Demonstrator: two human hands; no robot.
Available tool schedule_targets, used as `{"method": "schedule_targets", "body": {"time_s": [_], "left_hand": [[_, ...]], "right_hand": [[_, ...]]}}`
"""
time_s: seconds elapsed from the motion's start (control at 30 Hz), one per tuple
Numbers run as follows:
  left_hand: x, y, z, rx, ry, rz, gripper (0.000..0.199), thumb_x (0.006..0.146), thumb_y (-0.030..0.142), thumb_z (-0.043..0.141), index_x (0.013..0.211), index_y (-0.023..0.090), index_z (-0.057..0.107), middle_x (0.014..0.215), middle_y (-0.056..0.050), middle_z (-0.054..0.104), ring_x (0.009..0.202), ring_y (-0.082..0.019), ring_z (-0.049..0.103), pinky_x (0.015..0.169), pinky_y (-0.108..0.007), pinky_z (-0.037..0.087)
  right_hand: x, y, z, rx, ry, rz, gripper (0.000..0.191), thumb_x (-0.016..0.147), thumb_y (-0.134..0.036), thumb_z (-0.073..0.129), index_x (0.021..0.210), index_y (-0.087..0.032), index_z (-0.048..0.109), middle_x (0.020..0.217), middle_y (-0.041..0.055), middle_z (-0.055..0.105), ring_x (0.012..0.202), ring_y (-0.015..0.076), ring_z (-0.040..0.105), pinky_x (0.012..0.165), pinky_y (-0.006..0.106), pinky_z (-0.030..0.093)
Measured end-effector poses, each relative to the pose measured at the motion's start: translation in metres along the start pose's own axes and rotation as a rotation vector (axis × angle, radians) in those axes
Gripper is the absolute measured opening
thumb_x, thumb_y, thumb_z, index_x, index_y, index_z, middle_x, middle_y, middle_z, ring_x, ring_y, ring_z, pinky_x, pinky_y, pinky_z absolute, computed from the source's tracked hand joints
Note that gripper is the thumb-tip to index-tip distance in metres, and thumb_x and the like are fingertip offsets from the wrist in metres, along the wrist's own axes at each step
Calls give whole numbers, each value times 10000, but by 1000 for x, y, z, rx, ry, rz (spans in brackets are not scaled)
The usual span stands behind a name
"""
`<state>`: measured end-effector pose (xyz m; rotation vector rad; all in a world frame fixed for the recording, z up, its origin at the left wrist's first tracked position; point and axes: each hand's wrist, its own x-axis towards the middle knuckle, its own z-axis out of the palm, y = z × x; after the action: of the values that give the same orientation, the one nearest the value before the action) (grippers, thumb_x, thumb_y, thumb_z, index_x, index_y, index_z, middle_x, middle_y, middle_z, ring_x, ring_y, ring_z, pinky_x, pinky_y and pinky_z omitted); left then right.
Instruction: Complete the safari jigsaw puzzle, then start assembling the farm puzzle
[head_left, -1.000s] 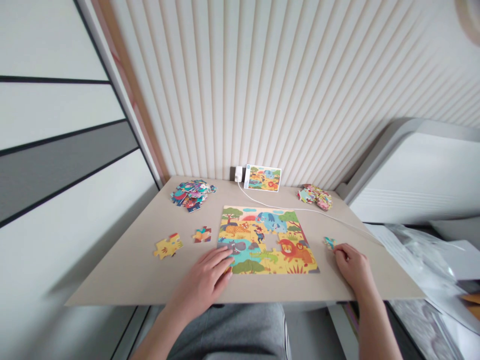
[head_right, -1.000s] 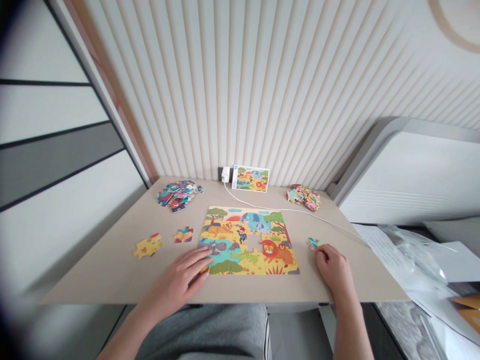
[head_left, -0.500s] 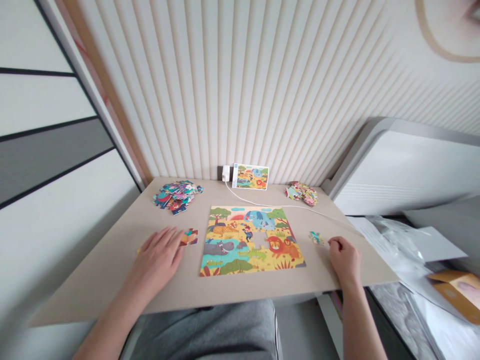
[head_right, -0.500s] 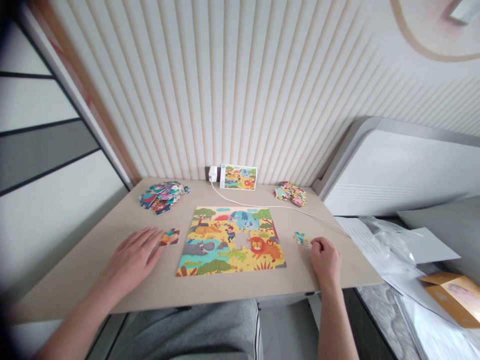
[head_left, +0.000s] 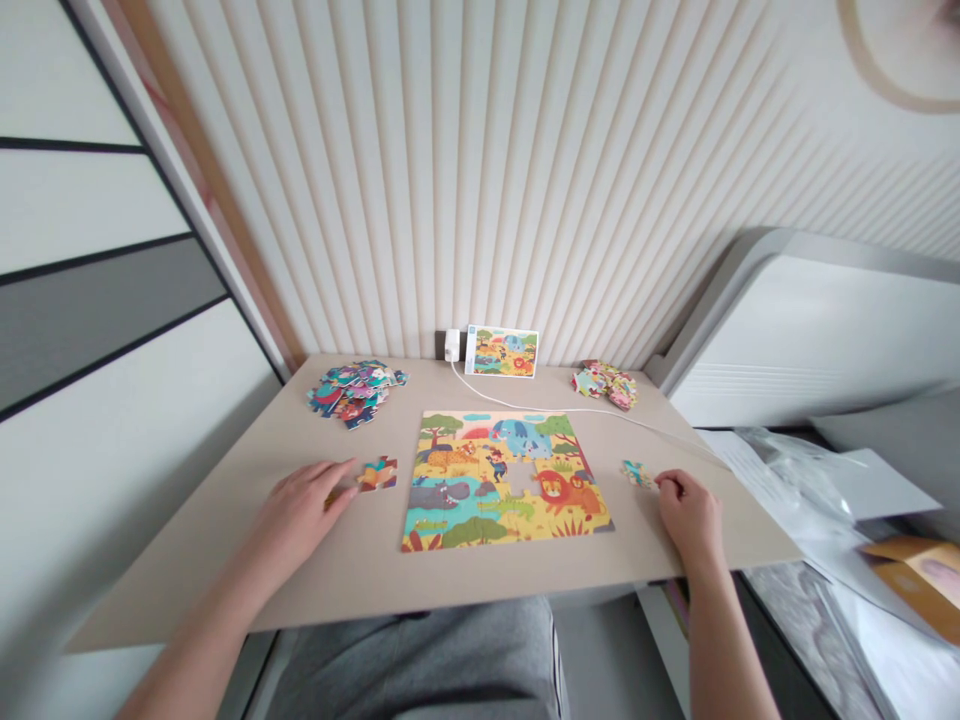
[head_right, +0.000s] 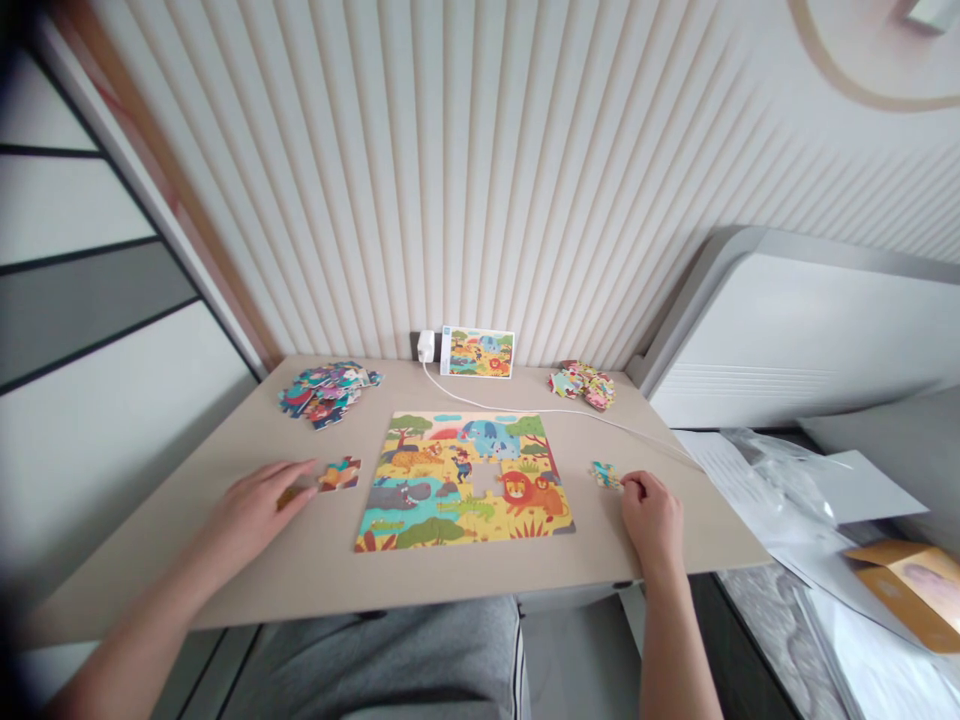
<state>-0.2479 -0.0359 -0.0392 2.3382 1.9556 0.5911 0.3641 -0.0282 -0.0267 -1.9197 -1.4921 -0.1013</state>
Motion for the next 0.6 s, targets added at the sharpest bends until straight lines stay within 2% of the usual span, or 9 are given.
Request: {"method": "schedule_targets", "body": {"time_s": [0.13,0.3,0.37,0.47,0.6], "left_hand": [[-5,-2,-10,64,50,-47,484,975,488,477,1313,183,640,1328,-141,679,1199,-320,643,1065,-455,477],[-31,-35,-31,125,119,-152,537,986,525,434,1335,157,611,1323,-157,674,1214,-332,633,1084,-456,467],[-44,-43,-35,132,109,-181,571,969,554,460,1345,150,605,1333,-161,668,1229,-341,626,1097,-463,457],[-58,-38,-36,107,51,-204,592,945,585,516,1347,163,615,1370,-148,650,1266,-337,605,1108,-461,452],[-60,-19,-35,98,50,-222,564,912,589,571,1281,173,660,1358,-139,650,1265,-344,600,1093,-471,460]], "right_hand": [[0,7,2,-12,0,-3,305,810,-356,480,800,-211,749,770,84,766,685,250,657,685,333,426],[1,16,5,-73,-18,-5,319,827,-353,465,828,-222,756,796,77,763,720,256,665,688,339,421],[1,18,6,-97,-29,-8,316,830,-354,464,844,-230,754,804,71,761,731,258,663,699,345,425],[3,22,9,-120,-37,-24,311,833,-362,468,853,-236,751,810,67,759,753,270,666,714,358,433],[4,26,11,-128,-34,-53,317,839,-363,470,868,-228,755,829,75,762,777,280,676,719,367,438]]}}
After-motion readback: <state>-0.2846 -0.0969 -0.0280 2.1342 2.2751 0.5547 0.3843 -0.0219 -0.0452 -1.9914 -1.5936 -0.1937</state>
